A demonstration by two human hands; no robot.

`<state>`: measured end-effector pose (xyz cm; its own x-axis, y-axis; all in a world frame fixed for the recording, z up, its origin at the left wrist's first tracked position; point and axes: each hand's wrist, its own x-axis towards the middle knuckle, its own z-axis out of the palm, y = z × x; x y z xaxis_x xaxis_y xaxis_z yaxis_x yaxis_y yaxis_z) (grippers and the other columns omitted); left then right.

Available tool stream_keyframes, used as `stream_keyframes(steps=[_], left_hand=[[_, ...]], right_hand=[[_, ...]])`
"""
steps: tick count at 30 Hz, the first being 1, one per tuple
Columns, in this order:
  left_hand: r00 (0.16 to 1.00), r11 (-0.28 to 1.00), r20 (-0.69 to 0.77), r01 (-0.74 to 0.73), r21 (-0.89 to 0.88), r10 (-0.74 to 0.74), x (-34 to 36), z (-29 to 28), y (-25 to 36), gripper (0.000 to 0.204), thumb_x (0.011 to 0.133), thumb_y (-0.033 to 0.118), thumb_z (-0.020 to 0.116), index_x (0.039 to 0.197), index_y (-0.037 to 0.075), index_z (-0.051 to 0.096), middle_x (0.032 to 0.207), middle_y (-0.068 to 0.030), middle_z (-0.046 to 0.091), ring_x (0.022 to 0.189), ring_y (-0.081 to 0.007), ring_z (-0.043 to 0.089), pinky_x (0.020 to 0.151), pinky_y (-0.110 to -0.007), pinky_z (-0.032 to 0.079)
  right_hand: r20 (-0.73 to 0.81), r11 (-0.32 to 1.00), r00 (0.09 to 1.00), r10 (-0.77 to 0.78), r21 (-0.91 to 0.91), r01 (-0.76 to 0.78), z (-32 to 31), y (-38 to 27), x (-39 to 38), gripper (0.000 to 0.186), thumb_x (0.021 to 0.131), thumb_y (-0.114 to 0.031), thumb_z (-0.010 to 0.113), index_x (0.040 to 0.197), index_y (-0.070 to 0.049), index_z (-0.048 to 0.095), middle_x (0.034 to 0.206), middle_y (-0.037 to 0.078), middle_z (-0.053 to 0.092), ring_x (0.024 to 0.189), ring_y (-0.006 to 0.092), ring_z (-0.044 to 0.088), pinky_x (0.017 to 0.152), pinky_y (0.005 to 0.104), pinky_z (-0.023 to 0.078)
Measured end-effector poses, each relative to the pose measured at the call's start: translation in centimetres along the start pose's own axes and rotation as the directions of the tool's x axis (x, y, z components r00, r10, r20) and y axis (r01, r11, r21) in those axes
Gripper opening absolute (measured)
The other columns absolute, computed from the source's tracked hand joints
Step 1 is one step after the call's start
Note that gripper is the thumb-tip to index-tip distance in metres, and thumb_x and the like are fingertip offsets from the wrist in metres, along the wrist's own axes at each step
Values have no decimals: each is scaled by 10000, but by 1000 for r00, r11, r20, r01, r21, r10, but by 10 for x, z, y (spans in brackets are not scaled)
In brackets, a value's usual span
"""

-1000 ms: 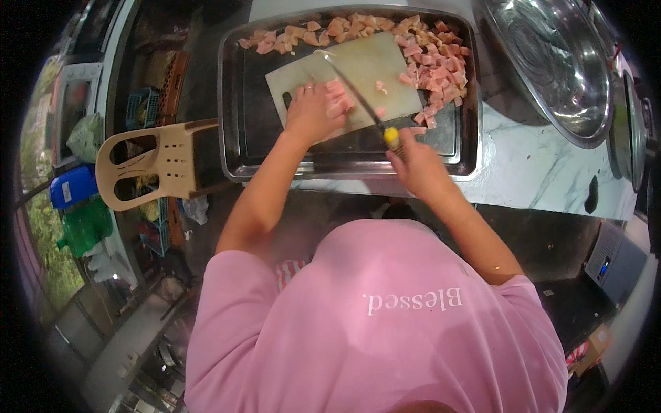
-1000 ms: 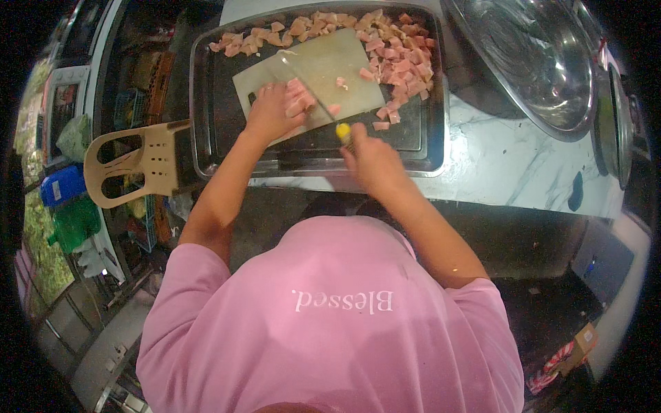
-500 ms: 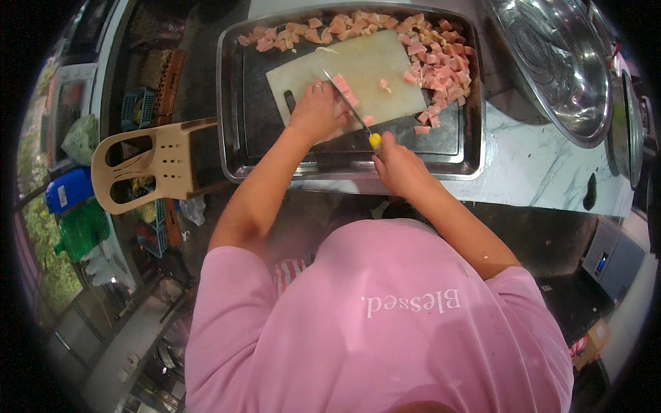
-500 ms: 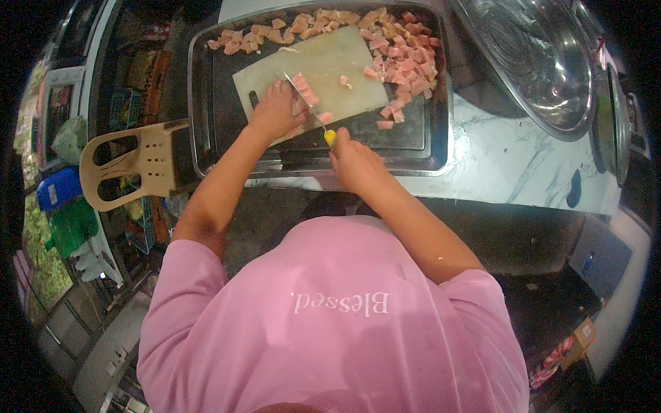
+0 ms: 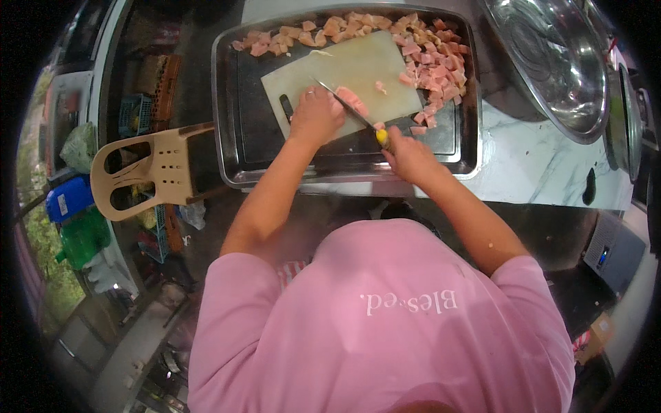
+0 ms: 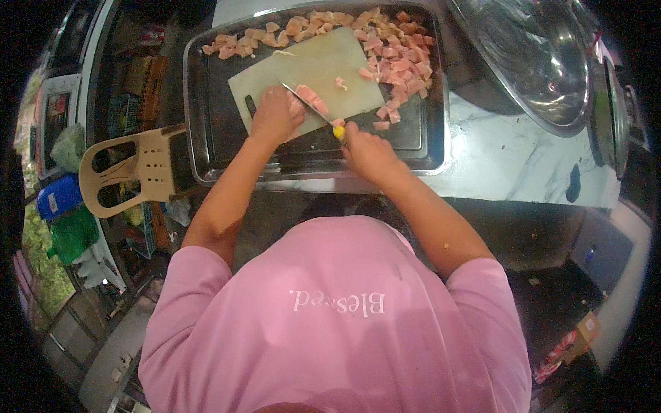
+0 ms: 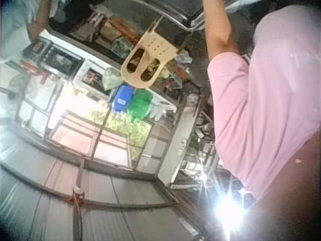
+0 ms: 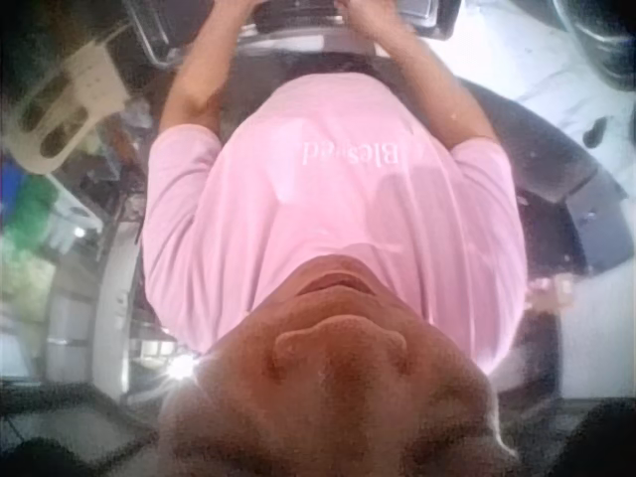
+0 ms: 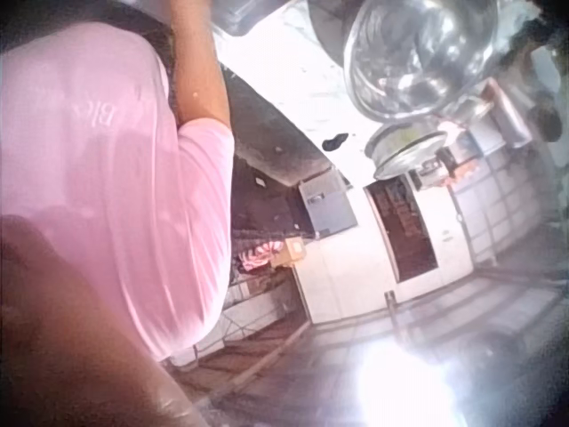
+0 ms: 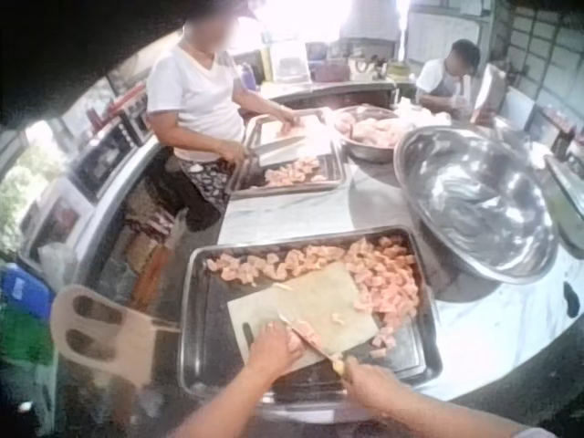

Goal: The person cuts raw meat into small pieces using a knife on a white cutting board. The person holds the meat with one hand and slices it with the other, placing the cut pieces onto a metal tray.

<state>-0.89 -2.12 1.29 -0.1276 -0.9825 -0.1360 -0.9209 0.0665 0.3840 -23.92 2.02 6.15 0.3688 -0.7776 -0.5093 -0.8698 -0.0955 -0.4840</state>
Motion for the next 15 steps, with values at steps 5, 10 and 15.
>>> stream_keyframes(steps=[5, 10, 15], left_hand=[[1000, 1000, -21, 0, -8, 0, -3, -5, -1, 516, 779, 286, 708, 1110, -37, 478, 1102, -230, 515, 1087, -398, 498, 930, -458, 441], [1000, 1000, -6, -4, -19, 4, 13, -8, 0, 483, 776, 271, 695, 1107, -17, 492, 1105, -200, 528, 1096, -377, 512, 914, -448, 467], [999, 997, 20, -39, 66, 38, 25, -19, 4, 524, 765, 307, 707, 1124, -9, 492, 1115, -198, 526, 1102, -387, 509, 916, -460, 465]], right_hand=[[-359, 994, 927, 112, 34, -107, -19, 54, 39, 298, 886, -237, 604, 1068, -37, 480, 900, 249, 661, 799, 425, 655, 708, 534, 506], [-308, 874, 938, 158, 485, 12, -82, 43, 5, 318, 894, -218, 596, 1115, -16, 491, 917, 263, 656, 828, 425, 664, 729, 522, 522], [-358, 981, 932, -50, 158, 113, -48, 28, -15, 375, 895, -258, 614, 1141, -54, 418, 825, 268, 651, 803, 464, 638, 687, 548, 512]])
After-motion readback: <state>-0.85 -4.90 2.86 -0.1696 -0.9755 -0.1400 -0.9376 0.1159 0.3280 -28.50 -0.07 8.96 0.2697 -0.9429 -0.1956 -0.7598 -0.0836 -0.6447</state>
